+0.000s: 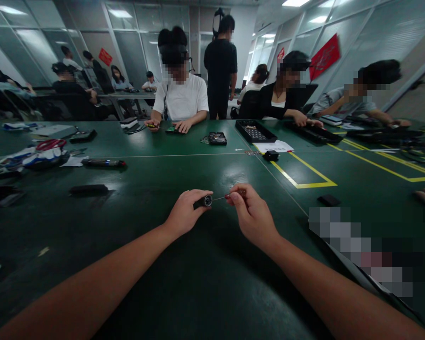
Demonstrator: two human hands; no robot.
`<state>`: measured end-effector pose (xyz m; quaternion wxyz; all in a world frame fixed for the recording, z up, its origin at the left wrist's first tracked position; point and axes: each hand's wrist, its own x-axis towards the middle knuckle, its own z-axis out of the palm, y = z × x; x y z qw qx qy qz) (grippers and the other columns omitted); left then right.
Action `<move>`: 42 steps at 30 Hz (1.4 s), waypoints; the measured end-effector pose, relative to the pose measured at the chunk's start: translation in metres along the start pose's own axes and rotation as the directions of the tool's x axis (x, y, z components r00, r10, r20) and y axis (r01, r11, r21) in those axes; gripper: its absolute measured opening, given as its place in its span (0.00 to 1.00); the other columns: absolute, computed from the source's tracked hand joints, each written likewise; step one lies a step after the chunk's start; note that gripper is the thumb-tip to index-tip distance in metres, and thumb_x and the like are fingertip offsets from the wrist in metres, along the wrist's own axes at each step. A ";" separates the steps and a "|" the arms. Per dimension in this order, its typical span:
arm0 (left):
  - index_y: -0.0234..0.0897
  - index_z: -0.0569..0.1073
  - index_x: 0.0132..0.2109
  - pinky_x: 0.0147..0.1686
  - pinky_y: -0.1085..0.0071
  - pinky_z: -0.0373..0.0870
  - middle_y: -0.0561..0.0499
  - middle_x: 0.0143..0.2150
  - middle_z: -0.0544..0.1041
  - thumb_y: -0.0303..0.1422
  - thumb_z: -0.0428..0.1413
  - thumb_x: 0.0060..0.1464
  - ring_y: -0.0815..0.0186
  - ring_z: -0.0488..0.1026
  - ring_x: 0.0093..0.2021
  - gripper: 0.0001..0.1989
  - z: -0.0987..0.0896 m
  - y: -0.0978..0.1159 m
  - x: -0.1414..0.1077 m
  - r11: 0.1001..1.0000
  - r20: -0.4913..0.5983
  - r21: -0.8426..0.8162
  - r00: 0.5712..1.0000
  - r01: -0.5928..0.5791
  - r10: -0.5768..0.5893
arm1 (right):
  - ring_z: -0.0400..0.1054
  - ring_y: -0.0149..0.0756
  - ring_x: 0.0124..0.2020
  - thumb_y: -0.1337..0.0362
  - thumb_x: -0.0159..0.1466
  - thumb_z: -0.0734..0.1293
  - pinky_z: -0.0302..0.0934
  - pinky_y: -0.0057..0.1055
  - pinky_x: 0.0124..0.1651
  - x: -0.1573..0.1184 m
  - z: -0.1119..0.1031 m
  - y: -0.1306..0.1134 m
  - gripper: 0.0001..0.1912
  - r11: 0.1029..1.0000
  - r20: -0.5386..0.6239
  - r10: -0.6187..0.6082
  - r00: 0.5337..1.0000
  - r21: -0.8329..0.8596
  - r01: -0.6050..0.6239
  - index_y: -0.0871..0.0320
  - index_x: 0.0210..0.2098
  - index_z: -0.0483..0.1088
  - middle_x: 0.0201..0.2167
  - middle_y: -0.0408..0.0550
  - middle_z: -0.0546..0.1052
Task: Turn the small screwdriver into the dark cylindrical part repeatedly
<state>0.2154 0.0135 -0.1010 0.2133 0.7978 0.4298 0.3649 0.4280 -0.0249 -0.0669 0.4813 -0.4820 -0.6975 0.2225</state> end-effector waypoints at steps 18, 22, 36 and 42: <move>0.44 0.77 0.57 0.59 0.53 0.67 0.47 0.54 0.80 0.28 0.63 0.59 0.56 0.75 0.56 0.19 -0.001 0.003 0.001 0.999 -0.003 0.005 0.999 0.036 -0.036 | 0.78 0.40 0.37 0.57 0.73 0.60 0.68 0.37 0.40 0.001 0.001 -0.001 0.09 0.999 -0.027 0.033 0.999 0.004 -0.033 0.54 0.44 0.68 0.35 0.48 0.81; 0.45 0.77 0.56 0.59 0.52 0.67 0.48 0.55 0.80 0.29 0.64 0.58 0.55 0.75 0.57 0.19 -0.001 0.004 0.001 0.999 -0.002 0.013 0.999 0.036 -0.036 | 0.77 0.40 0.36 0.57 0.73 0.60 0.68 0.38 0.39 0.001 -0.001 -0.002 0.09 1.000 -0.059 0.020 0.998 0.007 -0.020 0.54 0.43 0.68 0.35 0.48 0.80; 0.45 0.77 0.57 0.59 0.52 0.66 0.48 0.54 0.80 0.28 0.64 0.57 0.55 0.75 0.56 0.20 0.000 0.002 0.002 0.999 0.000 0.004 0.999 0.053 -0.053 | 0.76 0.39 0.36 0.58 0.74 0.59 0.66 0.36 0.39 -0.001 -0.005 -0.008 0.07 0.999 -0.074 -0.045 0.996 -0.020 0.043 0.53 0.44 0.67 0.34 0.46 0.79; 0.44 0.77 0.57 0.60 0.53 0.66 0.48 0.55 0.80 0.27 0.64 0.57 0.56 0.74 0.57 0.21 0.000 0.003 0.002 0.997 0.001 -0.001 0.997 0.078 -0.078 | 0.76 0.39 0.35 0.59 0.74 0.59 0.65 0.36 0.38 0.001 -0.006 -0.008 0.08 0.997 -0.092 -0.036 0.995 -0.069 0.030 0.54 0.42 0.67 0.33 0.47 0.79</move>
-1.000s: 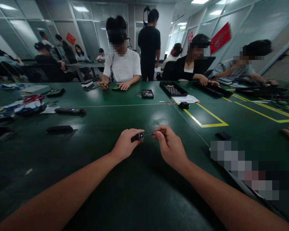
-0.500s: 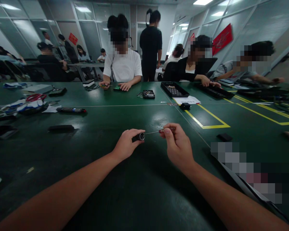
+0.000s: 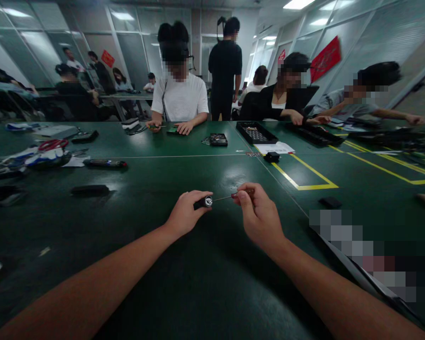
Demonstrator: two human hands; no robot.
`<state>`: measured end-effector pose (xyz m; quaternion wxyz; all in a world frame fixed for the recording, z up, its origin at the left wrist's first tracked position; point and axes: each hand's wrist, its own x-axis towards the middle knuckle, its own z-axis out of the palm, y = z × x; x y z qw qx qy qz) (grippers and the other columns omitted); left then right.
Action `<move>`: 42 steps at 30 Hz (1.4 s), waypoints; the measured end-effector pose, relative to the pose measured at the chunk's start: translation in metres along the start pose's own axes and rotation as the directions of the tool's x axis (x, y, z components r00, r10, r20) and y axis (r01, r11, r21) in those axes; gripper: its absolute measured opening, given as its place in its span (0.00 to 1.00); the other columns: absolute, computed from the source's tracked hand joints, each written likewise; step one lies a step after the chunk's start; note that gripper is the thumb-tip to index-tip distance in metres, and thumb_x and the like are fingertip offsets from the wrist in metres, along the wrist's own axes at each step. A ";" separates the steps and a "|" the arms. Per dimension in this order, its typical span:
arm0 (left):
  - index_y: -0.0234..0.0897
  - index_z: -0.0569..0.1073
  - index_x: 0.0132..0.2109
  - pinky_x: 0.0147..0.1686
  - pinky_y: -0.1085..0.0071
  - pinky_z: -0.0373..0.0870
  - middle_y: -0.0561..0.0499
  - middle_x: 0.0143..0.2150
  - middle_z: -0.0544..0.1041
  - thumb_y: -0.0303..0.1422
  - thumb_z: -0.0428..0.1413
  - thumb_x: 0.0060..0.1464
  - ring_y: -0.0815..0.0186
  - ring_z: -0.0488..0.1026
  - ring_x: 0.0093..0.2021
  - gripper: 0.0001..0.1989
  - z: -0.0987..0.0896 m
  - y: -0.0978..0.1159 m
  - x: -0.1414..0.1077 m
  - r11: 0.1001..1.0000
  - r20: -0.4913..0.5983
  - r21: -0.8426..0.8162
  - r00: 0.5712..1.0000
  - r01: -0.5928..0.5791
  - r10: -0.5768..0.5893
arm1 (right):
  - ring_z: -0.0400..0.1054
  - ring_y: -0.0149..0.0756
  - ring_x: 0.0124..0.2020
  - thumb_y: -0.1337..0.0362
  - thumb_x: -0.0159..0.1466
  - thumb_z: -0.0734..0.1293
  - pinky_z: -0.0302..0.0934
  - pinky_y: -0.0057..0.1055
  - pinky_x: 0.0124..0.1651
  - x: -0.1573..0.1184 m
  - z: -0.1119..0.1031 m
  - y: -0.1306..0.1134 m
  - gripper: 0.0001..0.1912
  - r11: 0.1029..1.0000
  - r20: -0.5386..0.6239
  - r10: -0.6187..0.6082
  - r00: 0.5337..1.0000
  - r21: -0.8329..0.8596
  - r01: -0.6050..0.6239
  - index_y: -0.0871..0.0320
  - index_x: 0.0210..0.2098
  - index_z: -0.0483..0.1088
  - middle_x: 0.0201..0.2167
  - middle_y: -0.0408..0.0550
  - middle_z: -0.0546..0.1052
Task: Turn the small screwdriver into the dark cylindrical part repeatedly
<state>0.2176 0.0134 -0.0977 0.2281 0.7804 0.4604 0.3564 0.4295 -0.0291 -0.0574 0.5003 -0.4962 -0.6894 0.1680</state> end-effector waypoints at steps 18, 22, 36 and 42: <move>0.44 0.77 0.57 0.60 0.54 0.66 0.49 0.55 0.79 0.27 0.65 0.58 0.58 0.74 0.57 0.20 0.001 -0.002 0.000 0.999 0.003 -0.028 1.000 0.018 -0.017 | 0.77 0.40 0.36 0.58 0.74 0.59 0.66 0.36 0.39 -0.002 0.002 0.001 0.08 1.000 0.034 -0.011 0.999 0.001 0.010 0.54 0.44 0.67 0.34 0.47 0.80; 0.44 0.77 0.57 0.60 0.53 0.66 0.48 0.55 0.79 0.27 0.64 0.57 0.57 0.74 0.57 0.21 0.000 0.000 0.000 0.999 0.005 -0.023 1.000 0.029 -0.029 | 0.76 0.40 0.34 0.58 0.73 0.59 0.65 0.35 0.37 -0.001 0.001 0.001 0.08 1.000 0.000 0.001 1.000 -0.020 -0.001 0.54 0.43 0.67 0.33 0.47 0.79; 0.43 0.78 0.56 0.61 0.53 0.66 0.48 0.54 0.80 0.25 0.65 0.56 0.57 0.74 0.56 0.21 0.001 -0.002 -0.001 0.999 -0.013 -0.043 1.000 0.024 -0.024 | 0.77 0.41 0.34 0.58 0.73 0.59 0.65 0.36 0.37 0.002 0.000 0.002 0.08 0.999 -0.039 0.035 0.999 -0.023 -0.036 0.54 0.42 0.67 0.33 0.48 0.80; 0.44 0.78 0.56 0.61 0.53 0.66 0.48 0.55 0.79 0.26 0.65 0.56 0.57 0.74 0.57 0.21 0.003 -0.005 0.000 0.999 -0.003 -0.044 1.000 0.011 -0.012 | 0.77 0.40 0.36 0.59 0.73 0.59 0.66 0.36 0.39 0.000 0.000 0.002 0.08 0.999 0.032 -0.038 0.999 -0.004 0.039 0.54 0.45 0.67 0.34 0.47 0.80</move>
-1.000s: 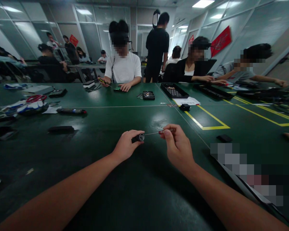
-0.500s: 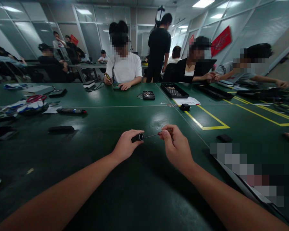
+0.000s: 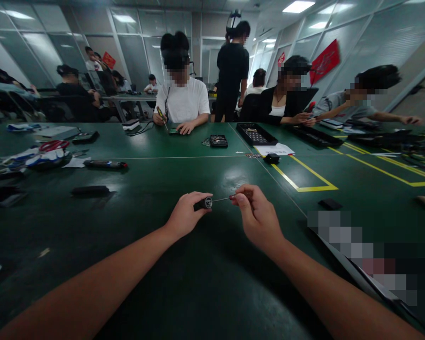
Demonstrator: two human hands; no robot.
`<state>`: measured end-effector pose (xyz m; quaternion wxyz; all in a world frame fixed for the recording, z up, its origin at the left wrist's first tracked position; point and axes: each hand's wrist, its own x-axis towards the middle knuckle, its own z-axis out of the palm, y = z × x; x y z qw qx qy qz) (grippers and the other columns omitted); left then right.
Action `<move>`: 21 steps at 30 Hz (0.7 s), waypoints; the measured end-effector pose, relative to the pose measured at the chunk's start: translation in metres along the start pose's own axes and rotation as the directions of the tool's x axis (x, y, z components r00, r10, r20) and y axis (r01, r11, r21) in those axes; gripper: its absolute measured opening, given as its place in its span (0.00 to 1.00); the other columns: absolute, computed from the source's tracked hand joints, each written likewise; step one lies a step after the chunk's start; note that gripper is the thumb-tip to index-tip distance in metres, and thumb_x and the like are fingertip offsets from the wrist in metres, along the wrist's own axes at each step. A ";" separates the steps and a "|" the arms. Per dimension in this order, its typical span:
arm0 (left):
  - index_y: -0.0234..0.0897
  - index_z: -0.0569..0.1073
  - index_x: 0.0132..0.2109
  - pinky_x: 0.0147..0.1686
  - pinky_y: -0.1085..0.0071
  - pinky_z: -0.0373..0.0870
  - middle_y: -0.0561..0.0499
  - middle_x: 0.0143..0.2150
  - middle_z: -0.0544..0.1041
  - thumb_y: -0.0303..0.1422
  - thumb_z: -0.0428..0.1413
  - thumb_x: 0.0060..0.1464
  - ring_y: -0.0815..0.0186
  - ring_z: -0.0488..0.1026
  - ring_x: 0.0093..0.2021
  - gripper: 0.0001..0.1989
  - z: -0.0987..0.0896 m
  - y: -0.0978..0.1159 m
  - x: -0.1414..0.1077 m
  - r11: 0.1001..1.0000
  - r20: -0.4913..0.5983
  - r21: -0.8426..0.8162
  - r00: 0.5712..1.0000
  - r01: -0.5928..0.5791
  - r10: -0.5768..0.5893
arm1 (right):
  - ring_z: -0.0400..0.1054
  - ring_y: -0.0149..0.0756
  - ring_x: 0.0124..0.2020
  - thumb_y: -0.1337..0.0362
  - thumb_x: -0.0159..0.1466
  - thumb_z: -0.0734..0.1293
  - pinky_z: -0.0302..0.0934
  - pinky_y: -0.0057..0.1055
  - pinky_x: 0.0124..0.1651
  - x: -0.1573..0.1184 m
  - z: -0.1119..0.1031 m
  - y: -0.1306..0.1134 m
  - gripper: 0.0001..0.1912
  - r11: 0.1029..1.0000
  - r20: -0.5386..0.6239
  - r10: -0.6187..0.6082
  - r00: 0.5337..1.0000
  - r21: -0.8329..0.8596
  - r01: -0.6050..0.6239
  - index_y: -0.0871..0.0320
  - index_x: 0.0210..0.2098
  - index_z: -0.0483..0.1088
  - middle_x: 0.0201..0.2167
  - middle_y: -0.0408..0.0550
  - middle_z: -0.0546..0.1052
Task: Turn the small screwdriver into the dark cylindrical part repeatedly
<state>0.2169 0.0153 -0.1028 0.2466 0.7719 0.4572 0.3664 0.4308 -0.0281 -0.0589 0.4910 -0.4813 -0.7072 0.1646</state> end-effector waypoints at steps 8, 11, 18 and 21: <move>0.45 0.77 0.57 0.61 0.51 0.66 0.47 0.56 0.79 0.28 0.64 0.58 0.56 0.73 0.57 0.21 -0.001 -0.001 -0.001 1.000 0.008 -0.002 1.000 0.002 -0.002 | 0.76 0.40 0.35 0.59 0.74 0.58 0.65 0.36 0.38 0.001 -0.001 -0.003 0.08 0.998 -0.005 0.051 0.999 -0.047 -0.051 0.54 0.43 0.66 0.33 0.48 0.79; 0.44 0.77 0.57 0.61 0.51 0.66 0.47 0.56 0.79 0.27 0.64 0.57 0.56 0.74 0.57 0.21 -0.002 0.002 -0.001 1.000 0.010 0.005 1.000 0.019 -0.019 | 0.75 0.40 0.33 0.59 0.73 0.58 0.64 0.36 0.37 0.001 -0.002 -0.005 0.08 0.996 -0.027 0.057 0.998 -0.060 -0.059 0.54 0.42 0.66 0.32 0.48 0.78; 0.43 0.78 0.56 0.62 0.53 0.67 0.47 0.55 0.79 0.26 0.65 0.56 0.57 0.74 0.57 0.21 -0.003 0.006 0.000 0.999 -0.003 0.007 0.999 0.043 -0.043 | 0.75 0.41 0.34 0.59 0.73 0.59 0.64 0.36 0.37 0.003 -0.002 -0.001 0.08 0.994 -0.035 0.084 0.996 -0.062 -0.086 0.54 0.42 0.66 0.32 0.48 0.79; 0.42 0.78 0.55 0.61 0.56 0.68 0.48 0.54 0.79 0.25 0.65 0.56 0.59 0.75 0.56 0.21 -0.003 0.006 0.000 0.999 -0.021 -0.006 0.999 0.036 -0.036 | 0.75 0.41 0.34 0.59 0.73 0.59 0.64 0.36 0.37 0.004 -0.002 -0.001 0.08 0.994 -0.039 0.083 0.996 -0.062 -0.086 0.54 0.42 0.67 0.33 0.48 0.79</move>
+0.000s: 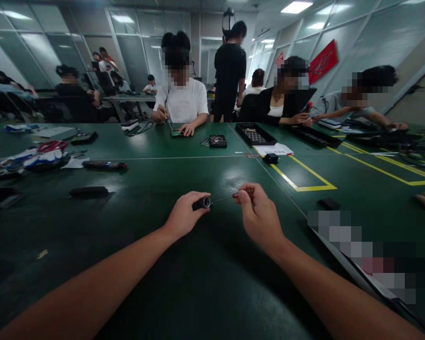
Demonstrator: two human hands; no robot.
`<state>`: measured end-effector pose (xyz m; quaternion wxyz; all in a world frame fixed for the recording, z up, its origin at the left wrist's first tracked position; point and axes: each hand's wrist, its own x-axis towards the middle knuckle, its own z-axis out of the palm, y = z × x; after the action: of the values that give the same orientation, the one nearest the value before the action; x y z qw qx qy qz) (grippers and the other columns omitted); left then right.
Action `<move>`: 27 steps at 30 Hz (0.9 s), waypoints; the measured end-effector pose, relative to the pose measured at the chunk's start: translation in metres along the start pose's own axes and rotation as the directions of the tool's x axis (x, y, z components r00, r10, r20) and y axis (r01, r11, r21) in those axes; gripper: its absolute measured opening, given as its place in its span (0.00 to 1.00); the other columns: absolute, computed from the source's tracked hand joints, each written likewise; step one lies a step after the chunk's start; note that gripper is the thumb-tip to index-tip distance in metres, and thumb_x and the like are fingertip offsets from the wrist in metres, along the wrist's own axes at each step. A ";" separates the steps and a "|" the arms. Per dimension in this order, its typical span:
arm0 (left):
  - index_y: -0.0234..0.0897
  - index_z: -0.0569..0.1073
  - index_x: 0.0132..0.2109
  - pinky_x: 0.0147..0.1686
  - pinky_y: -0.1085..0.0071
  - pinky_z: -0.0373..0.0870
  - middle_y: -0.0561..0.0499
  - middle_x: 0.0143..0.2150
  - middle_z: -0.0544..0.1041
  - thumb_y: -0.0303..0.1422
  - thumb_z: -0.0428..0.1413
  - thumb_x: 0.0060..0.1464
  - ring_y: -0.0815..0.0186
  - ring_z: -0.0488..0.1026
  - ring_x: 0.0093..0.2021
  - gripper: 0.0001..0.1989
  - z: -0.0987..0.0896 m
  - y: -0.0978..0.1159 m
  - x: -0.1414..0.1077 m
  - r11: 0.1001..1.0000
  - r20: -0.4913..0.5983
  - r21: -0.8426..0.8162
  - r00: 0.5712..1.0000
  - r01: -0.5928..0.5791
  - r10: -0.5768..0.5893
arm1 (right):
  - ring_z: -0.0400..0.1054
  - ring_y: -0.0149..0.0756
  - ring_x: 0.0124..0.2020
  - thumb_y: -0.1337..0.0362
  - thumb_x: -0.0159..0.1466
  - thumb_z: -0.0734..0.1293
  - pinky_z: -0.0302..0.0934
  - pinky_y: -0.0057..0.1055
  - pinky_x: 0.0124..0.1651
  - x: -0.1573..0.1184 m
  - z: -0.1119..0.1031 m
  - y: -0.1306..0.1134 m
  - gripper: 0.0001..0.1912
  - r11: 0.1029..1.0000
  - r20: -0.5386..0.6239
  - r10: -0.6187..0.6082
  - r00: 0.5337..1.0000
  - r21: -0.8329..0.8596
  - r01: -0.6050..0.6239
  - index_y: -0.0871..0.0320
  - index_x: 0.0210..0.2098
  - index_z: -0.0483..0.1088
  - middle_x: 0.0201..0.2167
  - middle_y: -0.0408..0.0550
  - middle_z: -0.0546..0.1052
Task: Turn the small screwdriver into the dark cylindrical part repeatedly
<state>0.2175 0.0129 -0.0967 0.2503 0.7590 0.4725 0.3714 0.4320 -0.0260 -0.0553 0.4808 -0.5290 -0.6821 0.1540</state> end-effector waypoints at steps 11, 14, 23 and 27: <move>0.39 0.73 0.57 0.60 0.56 0.70 0.45 0.55 0.77 0.29 0.60 0.60 0.57 0.74 0.56 0.17 -0.003 0.006 -0.001 0.999 -0.053 0.028 0.998 0.045 -0.043 | 0.77 0.42 0.37 0.57 0.73 0.59 0.66 0.39 0.39 0.001 -0.001 0.000 0.08 0.999 -0.063 0.006 0.998 0.046 -0.003 0.53 0.43 0.67 0.35 0.49 0.80; 0.38 0.71 0.58 0.58 0.57 0.70 0.43 0.56 0.76 0.29 0.55 0.63 0.56 0.74 0.56 0.17 -0.007 0.015 0.004 0.995 0.037 0.097 0.999 -0.007 0.003 | 0.77 0.42 0.36 0.58 0.72 0.60 0.67 0.40 0.40 0.002 -0.003 -0.002 0.07 0.999 -0.106 0.003 0.994 0.045 0.001 0.53 0.43 0.67 0.34 0.49 0.80; 0.42 0.76 0.50 0.38 0.62 0.70 0.43 0.42 0.80 0.44 0.58 0.60 0.51 0.77 0.41 0.15 0.002 0.016 0.051 0.869 0.333 0.495 0.927 -0.015 -0.174 | 0.77 0.42 0.36 0.58 0.73 0.60 0.66 0.38 0.38 0.003 -0.004 0.001 0.08 0.999 -0.119 0.012 0.993 0.047 -0.006 0.53 0.43 0.68 0.34 0.48 0.81; 0.40 0.77 0.47 0.40 0.61 0.71 0.42 0.42 0.80 0.44 0.60 0.59 0.50 0.77 0.42 0.14 0.011 0.025 0.061 0.846 0.390 0.533 0.896 -0.032 -0.211 | 0.77 0.41 0.36 0.58 0.73 0.60 0.67 0.39 0.40 0.002 -0.003 0.001 0.08 0.998 -0.103 0.000 0.995 0.060 0.007 0.53 0.43 0.68 0.35 0.48 0.81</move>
<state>0.2570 0.0570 -0.0647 0.1491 0.8379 0.5238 0.0368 0.4354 -0.0245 -0.0538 0.5315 -0.5202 -0.6523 0.1464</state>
